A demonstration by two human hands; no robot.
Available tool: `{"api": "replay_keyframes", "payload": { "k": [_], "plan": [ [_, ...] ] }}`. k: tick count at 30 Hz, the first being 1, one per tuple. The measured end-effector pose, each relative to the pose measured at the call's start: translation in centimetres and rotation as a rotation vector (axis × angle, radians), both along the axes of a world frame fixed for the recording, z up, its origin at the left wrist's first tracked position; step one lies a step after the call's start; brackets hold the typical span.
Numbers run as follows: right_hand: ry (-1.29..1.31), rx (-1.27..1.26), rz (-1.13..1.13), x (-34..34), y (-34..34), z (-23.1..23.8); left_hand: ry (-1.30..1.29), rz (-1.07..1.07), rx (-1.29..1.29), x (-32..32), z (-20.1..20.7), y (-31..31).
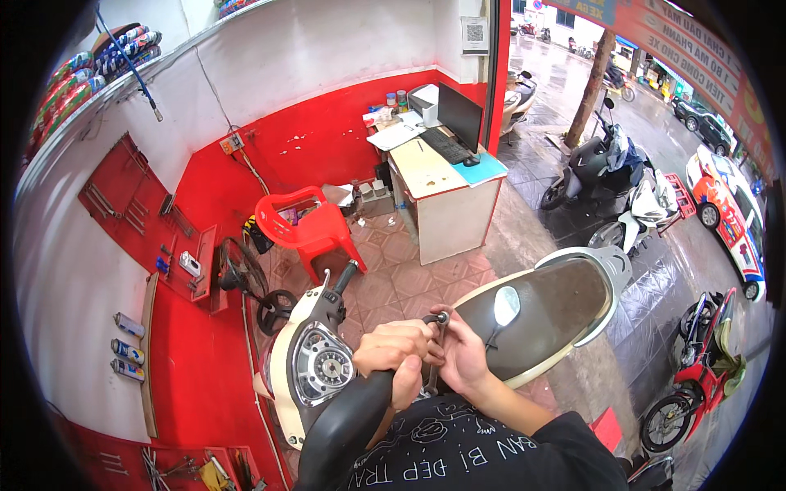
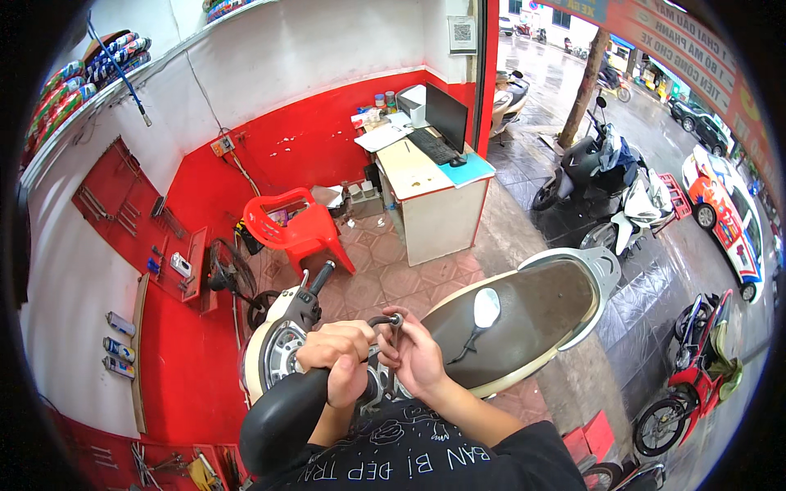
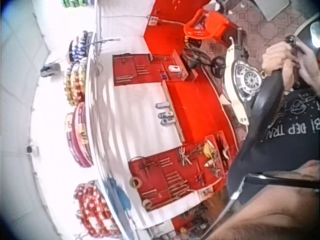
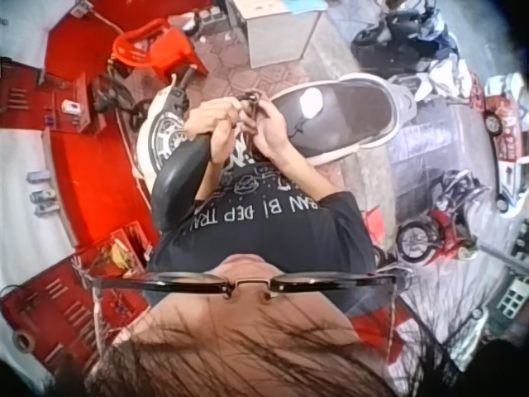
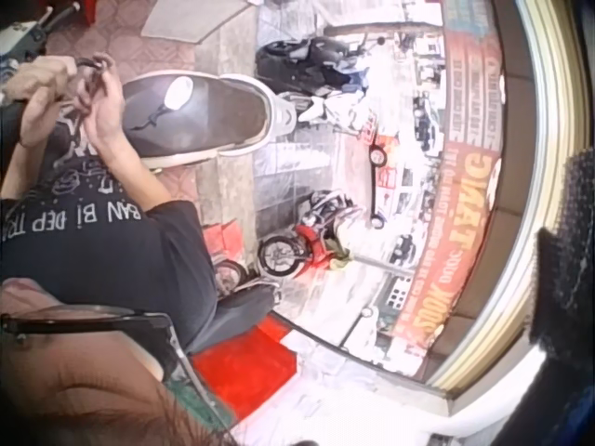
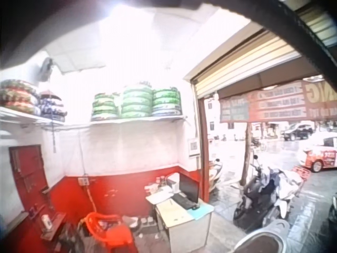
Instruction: The person removes the left mirror from a scooter using a wrench, places it on the seat, then selects a new mirror from a tool rack and installs it onto the handlebar with the wrench.
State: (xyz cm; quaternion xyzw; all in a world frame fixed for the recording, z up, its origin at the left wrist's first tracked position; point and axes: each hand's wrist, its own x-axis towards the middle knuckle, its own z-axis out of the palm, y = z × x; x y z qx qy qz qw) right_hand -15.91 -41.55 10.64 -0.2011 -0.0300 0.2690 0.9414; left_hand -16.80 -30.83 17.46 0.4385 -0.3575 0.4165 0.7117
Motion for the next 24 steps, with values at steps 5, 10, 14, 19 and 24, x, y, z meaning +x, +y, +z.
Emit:
{"api": "replay_keyframes", "payload": {
  "k": [5,10,14,19,24],
  "plan": [
    [-0.42,-0.53,-0.244,-0.5,0.8,0.1,-0.009,0.087,0.057,0.6,-1.3,0.2],
    [-0.448,-0.614,-0.243,1.5,0.9,-2.2,-0.011,0.203,0.327,1.0,-1.9,-0.1],
    [-0.794,-0.912,-0.226,2.3,-0.5,-2.3,0.044,0.273,0.479,2.0,-3.9,-0.3],
    [-1.102,-1.339,-0.095,3.1,-3.0,-1.6,0.139,0.167,0.545,1.8,-3.0,-0.5],
    [-1.514,-1.627,-0.138,2.2,-3.5,-0.7,0.389,-0.003,0.542,1.2,-3.4,1.6]
  ]
}}
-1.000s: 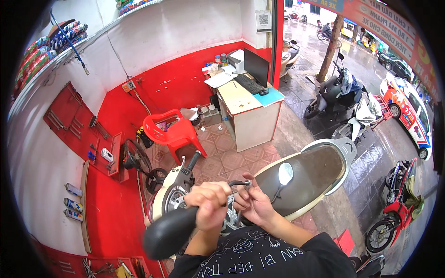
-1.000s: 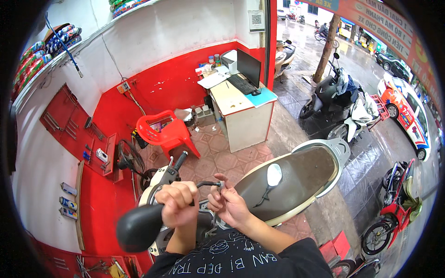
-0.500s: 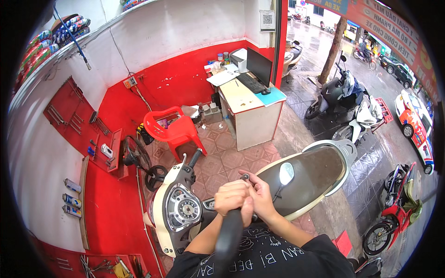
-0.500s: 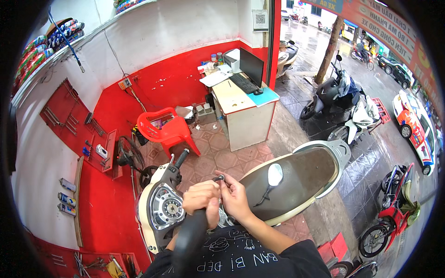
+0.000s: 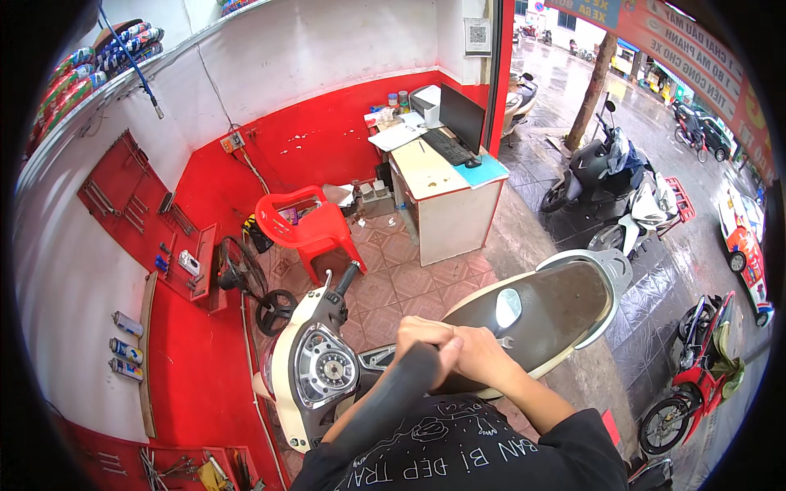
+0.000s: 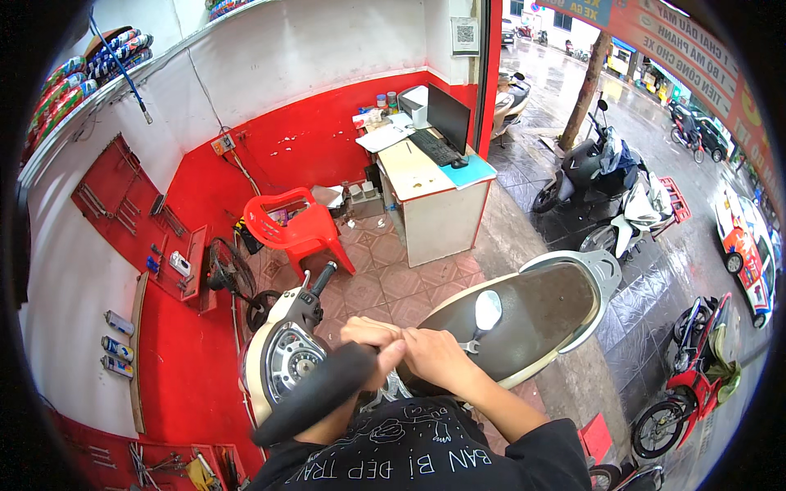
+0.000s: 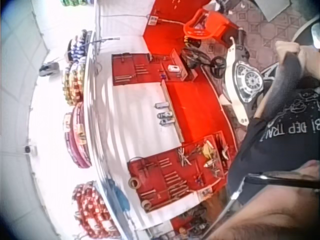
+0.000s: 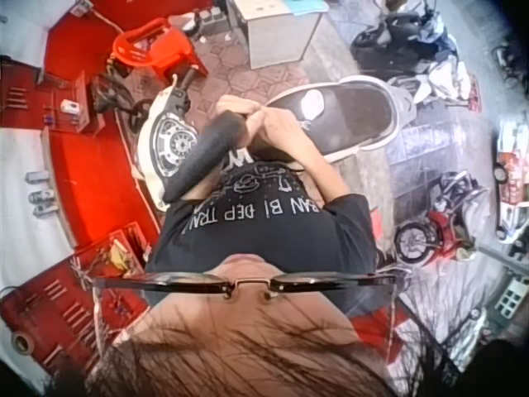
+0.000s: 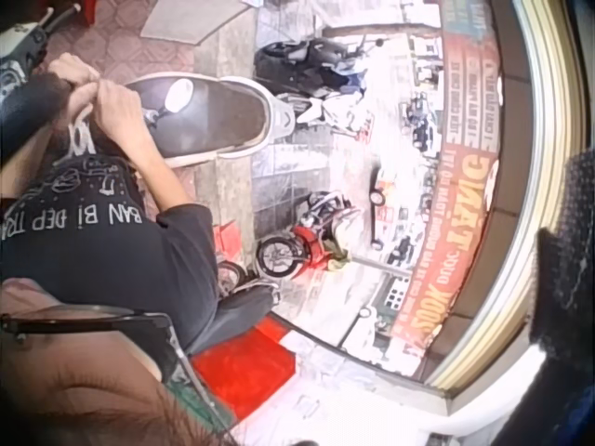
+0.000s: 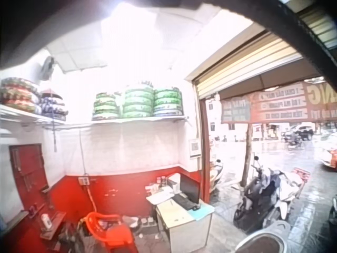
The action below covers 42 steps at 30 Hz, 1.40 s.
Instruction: The person removes the left mirror from a scooter using a wrench, places it on the seat, then selects a new mirror from a tool rack and installs it onto the handlebar with the wrench.
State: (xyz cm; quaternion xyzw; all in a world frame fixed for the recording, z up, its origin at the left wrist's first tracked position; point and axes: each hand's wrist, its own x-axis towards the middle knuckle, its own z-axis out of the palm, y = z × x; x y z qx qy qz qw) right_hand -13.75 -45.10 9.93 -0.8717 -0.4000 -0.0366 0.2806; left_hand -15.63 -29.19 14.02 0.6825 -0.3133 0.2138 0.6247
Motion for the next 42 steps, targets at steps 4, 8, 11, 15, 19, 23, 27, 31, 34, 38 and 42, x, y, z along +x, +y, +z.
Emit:
{"api": "replay_keyframes", "payload": {
  "k": [4,8,11,15,19,23,27,31,34,38,42],
  "plan": [
    [-0.37,-0.127,0.107,0.1,-1.1,-0.3,0.252,-0.231,-0.423,0.2,1.5,1.0],
    [-0.553,0.007,0.206,0.5,-1.2,1.2,0.359,-0.453,-0.794,0.2,2.8,2.2],
    [-0.516,0.132,0.25,0.5,-1.1,2.2,0.345,-0.519,-0.933,0.0,3.0,2.8],
    [-0.201,0.507,0.331,1.0,-0.3,0.4,0.268,-0.611,-1.122,-0.2,2.9,3.0],
    [0.554,1.048,0.329,-1.3,2.1,-0.3,0.124,-0.525,-1.128,0.1,3.2,2.4],
    [1.469,1.527,0.695,-1.9,4.7,-1.1,-0.097,-0.36,-0.947,-0.2,3.6,2.3],
    [1.796,1.516,0.317,-0.9,3.9,0.0,-0.248,-0.147,-0.538,-0.4,3.7,1.1],
    [1.501,1.345,-0.138,-0.4,4.0,-0.8,-0.348,-0.089,-0.284,-0.1,3.1,0.2],
    [1.493,1.367,-0.139,-0.6,4.0,-0.3,-0.308,-0.055,-0.178,0.1,2.0,0.5],
    [1.261,1.091,-0.042,-0.4,2.6,-1.2,-0.248,0.006,-0.079,0.6,1.0,0.0],
    [0.8,0.648,0.008,0.2,0.9,-1.9,-0.21,-0.005,0.046,0.6,0.7,-0.2]
  ]
}}
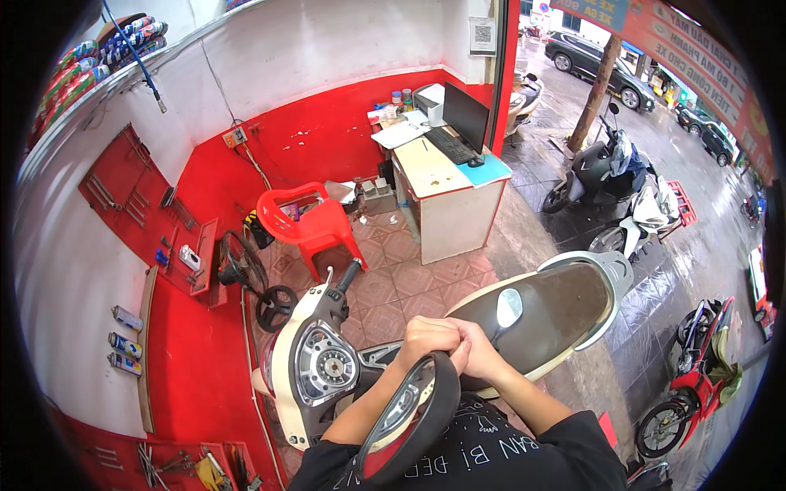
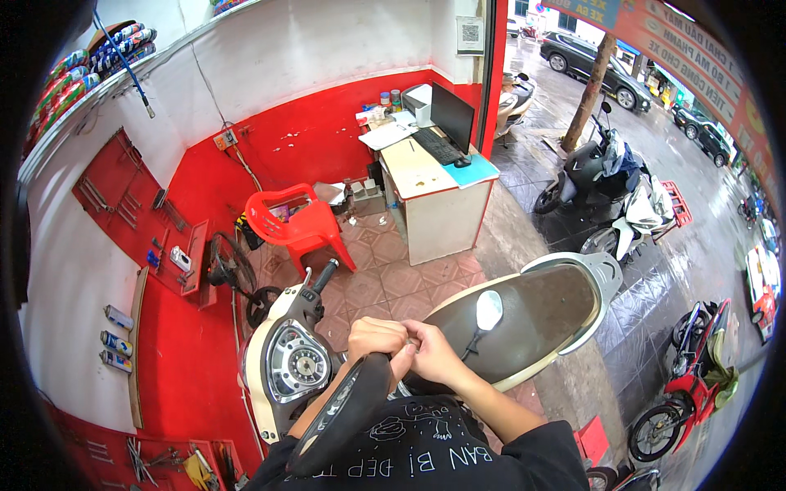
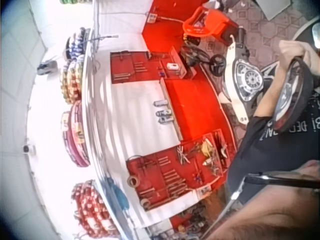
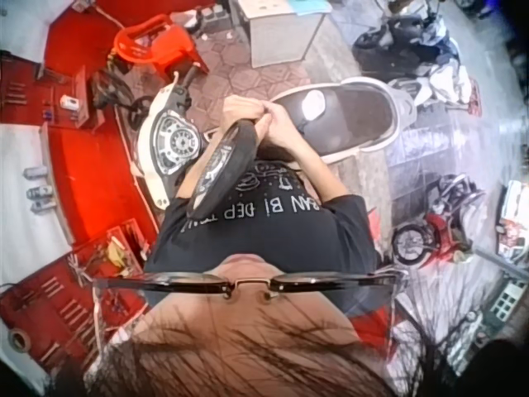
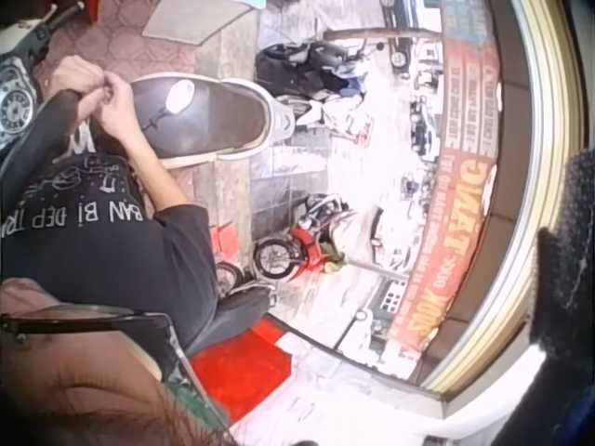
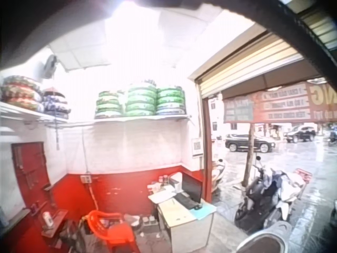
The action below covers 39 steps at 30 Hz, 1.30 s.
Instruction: The person removes the left mirror from a scooter using a wrench, places it on the seat, then selects a new mirror from a tool rack and installs it onto the handlebar with the wrench.
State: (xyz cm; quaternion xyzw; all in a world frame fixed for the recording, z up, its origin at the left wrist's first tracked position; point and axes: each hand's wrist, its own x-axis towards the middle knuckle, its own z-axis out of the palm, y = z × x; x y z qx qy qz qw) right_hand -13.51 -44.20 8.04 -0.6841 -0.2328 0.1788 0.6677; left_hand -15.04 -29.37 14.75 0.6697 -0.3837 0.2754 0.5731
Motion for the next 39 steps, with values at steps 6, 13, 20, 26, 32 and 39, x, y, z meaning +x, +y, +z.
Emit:
{"api": "replay_keyframes", "payload": {
  "k": [6,13,20,26,32,39],
  "plan": [
    [-0.738,-0.492,-0.06,-0.6,-1.4,1.8,0.246,-0.032,-0.091,-1.0,0.7,0.1],
    [-1.134,-0.478,-0.024,-0.9,-2.0,3.3,0.456,-0.403,-0.641,-2.0,2.8,1.4],
    [-0.734,0.078,0.044,-2.0,-1.0,2.2,0.437,-0.658,-0.995,-1.8,2.7,2.2],
    [0.249,0.642,0.207,-3.4,1.2,-0.1,0.15,-0.525,-0.94,-2.2,2.5,2.1],
    [0.283,0.612,0.089,-3.8,2.0,1.7,0.064,-0.421,-0.82,-3.1,3.4,1.8],
    [0.197,0.5,0.033,-3.3,1.7,1.3,0.065,-0.313,-0.708,-3.3,3.4,1.9]
  ]
}}
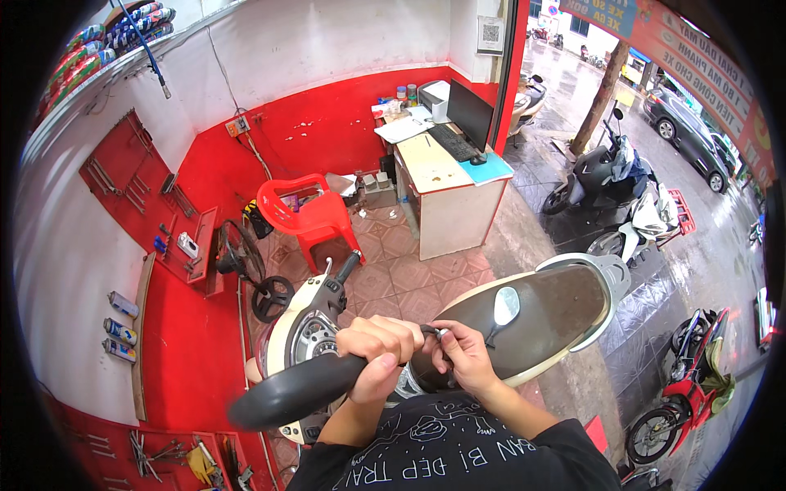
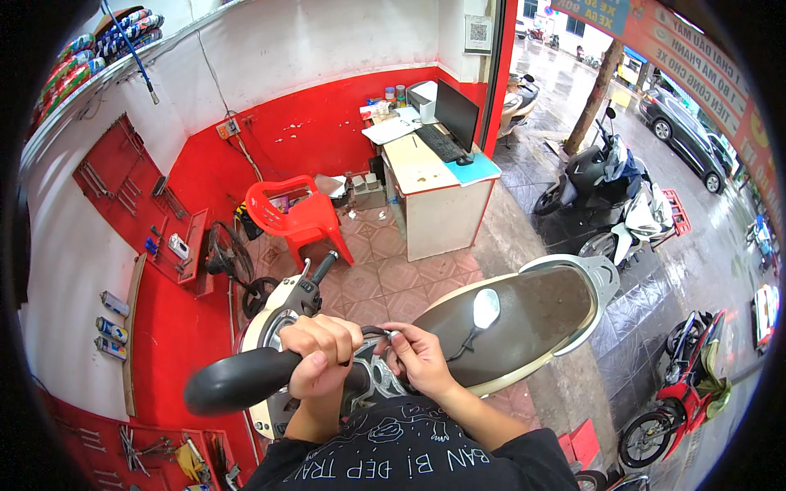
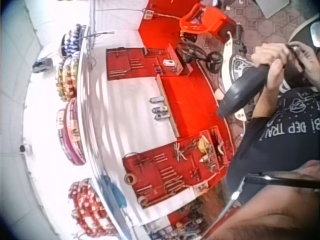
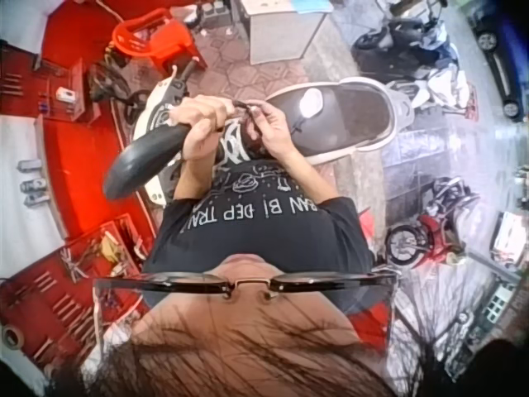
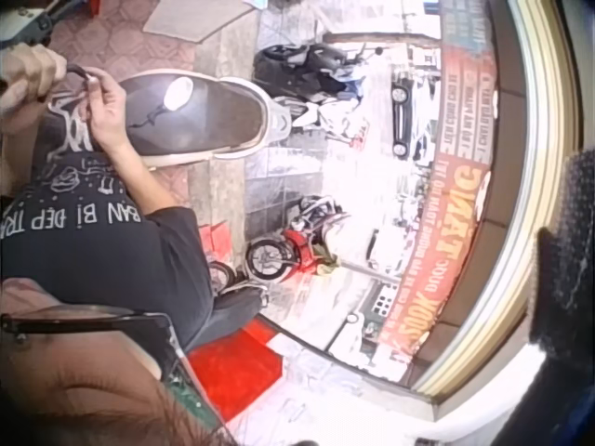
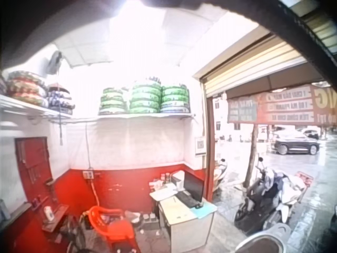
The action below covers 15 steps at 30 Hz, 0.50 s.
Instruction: The person removes the left mirror from a scooter using a wrench, places it on the seat, then selects a new mirror from a tool rack and installs it onto the handlebar with the wrench.
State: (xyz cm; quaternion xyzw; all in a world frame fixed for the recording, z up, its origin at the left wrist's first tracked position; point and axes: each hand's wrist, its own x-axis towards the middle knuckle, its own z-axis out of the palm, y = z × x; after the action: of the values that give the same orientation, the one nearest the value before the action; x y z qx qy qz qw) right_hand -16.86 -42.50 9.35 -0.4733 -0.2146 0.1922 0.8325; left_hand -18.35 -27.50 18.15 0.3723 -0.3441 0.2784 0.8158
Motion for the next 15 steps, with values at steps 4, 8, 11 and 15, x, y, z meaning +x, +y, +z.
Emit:
{"api": "replay_keyframes", "payload": {
  "k": [4,8,11,15],
  "plan": [
    [0.088,-0.069,-0.107,0.4,-0.1,-0.5,-0.006,0.074,0.068,-0.1,0.0,0.0],
    [0.175,0.009,-0.102,0.3,-0.2,-1.0,0.033,-0.009,0.106,-0.1,-0.5,0.3],
    [0.245,0.043,-0.089,0.3,-0.2,-1.6,0.047,-0.035,0.083,0.2,-1.1,0.5],
    [0.317,0.067,-0.106,0.2,-0.6,-2.7,0.086,-0.088,0.009,0.6,-1.7,0.7]
  ]
}}
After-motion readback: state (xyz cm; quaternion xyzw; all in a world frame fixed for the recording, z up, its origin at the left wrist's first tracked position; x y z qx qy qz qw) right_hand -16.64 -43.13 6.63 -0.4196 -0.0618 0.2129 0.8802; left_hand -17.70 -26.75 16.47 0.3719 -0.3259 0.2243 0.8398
